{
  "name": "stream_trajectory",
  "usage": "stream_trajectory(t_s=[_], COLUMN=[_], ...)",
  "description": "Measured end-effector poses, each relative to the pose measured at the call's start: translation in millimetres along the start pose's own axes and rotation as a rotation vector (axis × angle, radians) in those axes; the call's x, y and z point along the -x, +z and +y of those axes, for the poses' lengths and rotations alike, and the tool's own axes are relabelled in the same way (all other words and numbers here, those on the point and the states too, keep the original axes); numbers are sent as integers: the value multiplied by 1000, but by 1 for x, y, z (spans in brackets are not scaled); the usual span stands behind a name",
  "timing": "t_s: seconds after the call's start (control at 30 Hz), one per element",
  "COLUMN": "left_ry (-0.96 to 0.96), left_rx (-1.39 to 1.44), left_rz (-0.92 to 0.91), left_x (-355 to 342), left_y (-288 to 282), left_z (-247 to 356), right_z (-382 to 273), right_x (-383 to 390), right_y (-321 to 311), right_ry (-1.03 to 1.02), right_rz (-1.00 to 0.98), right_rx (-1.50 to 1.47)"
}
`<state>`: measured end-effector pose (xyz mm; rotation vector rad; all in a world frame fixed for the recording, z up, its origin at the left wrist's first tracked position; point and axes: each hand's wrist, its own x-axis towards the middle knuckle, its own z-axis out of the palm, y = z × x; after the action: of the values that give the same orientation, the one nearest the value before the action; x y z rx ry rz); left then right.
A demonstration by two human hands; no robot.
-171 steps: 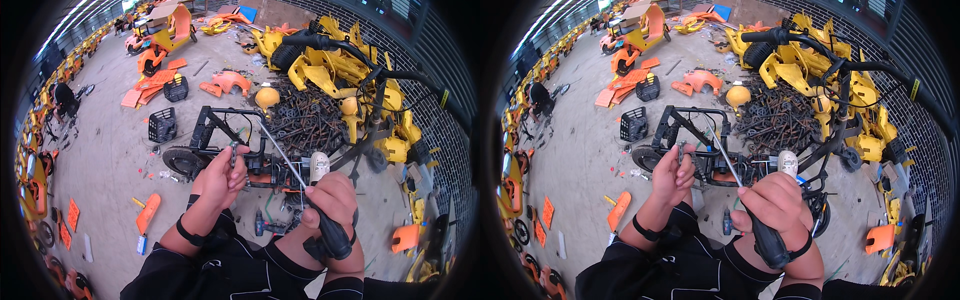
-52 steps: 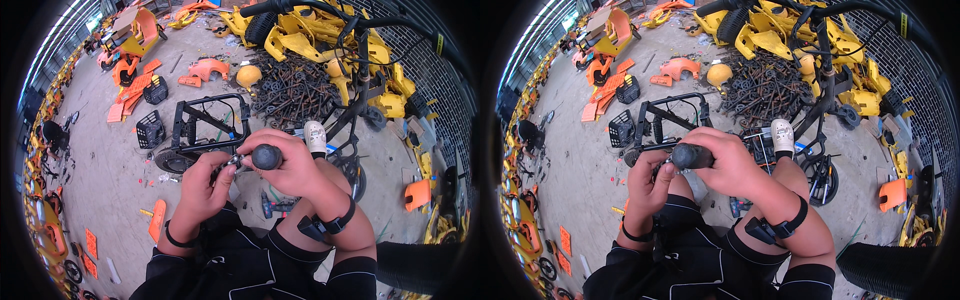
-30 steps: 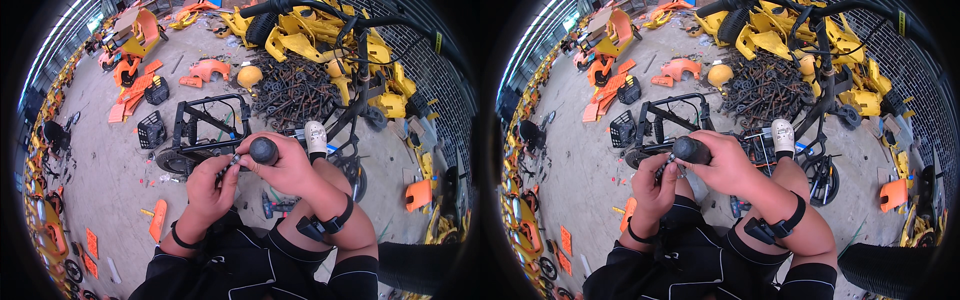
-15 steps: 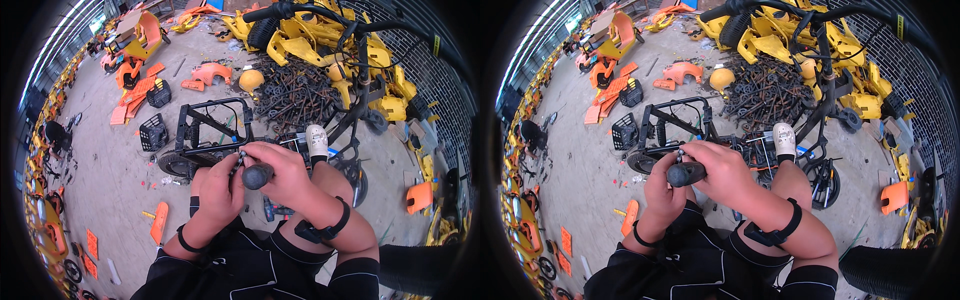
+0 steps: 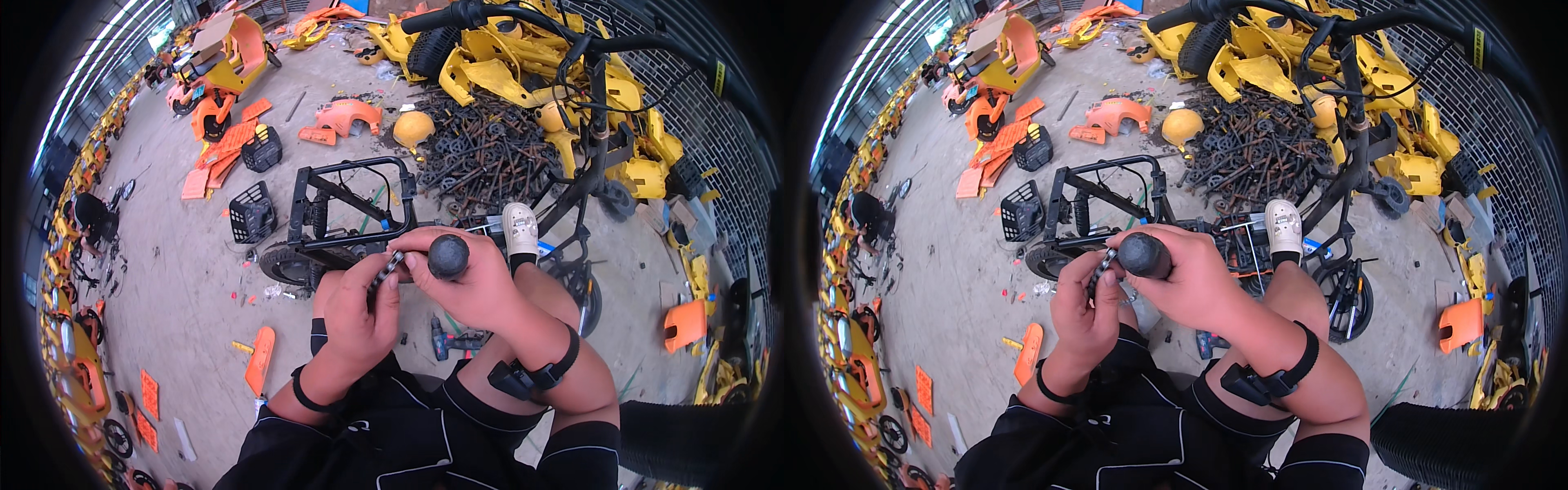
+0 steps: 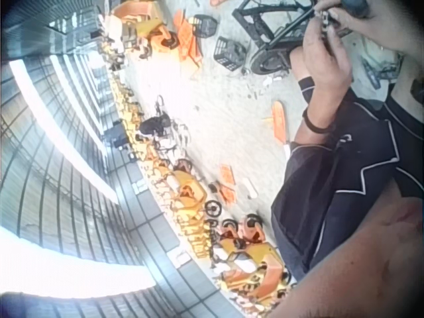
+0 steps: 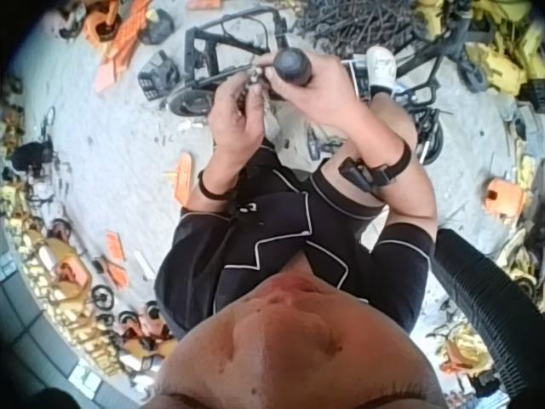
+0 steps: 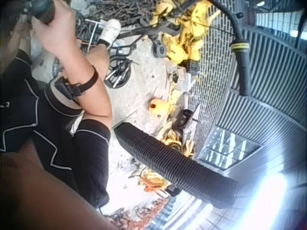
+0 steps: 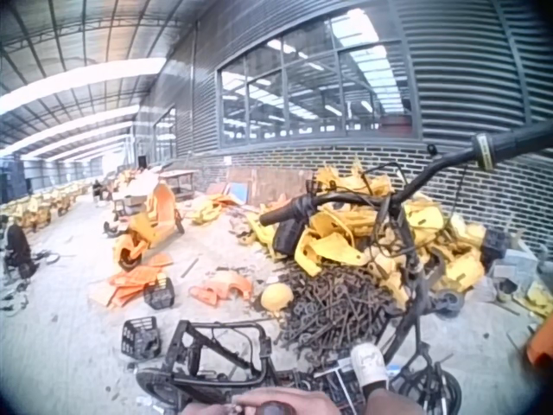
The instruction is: The person works on a bicycle frame by using a screwdriver to tighten components and manipulating a wire with their hands.
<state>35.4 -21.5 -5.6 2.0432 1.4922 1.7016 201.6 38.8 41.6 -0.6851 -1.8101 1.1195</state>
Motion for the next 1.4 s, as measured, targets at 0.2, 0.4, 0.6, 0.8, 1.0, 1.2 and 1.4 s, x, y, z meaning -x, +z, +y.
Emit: stream_trajectory(t_s=[0.2, 0.4, 0.6, 0.8, 1.0, 1.2, 1.4], left_ry=[54, 43, 78, -3, -35, -81, -78], left_rx=[167, 197, 157, 201, 201, 192, 147], left_rz=[-108, -190, -199, -208, -203, -232, -275], left_x=[-11, -13, -13, -11, -10, -10, -12], left_y=[-8, -16, -21, -18, -17, -17, -17], left_z=[-10, -10, -9, -8, -7, -6, -10], right_z=[-3, 2, -2, -1, -1, 2, 3], right_x=[-7, -1, -1, 0, -3, -3, -5], right_y=[-21, -21, -21, -20, -16, -14, -13], right_ry=[-81, 48, 182, 272, 350, 344, 337], right_rz=[-163, -186, -263, -246, -243, -235, -212], right_rx=[63, 119, 87, 43, 32, 60, 71])
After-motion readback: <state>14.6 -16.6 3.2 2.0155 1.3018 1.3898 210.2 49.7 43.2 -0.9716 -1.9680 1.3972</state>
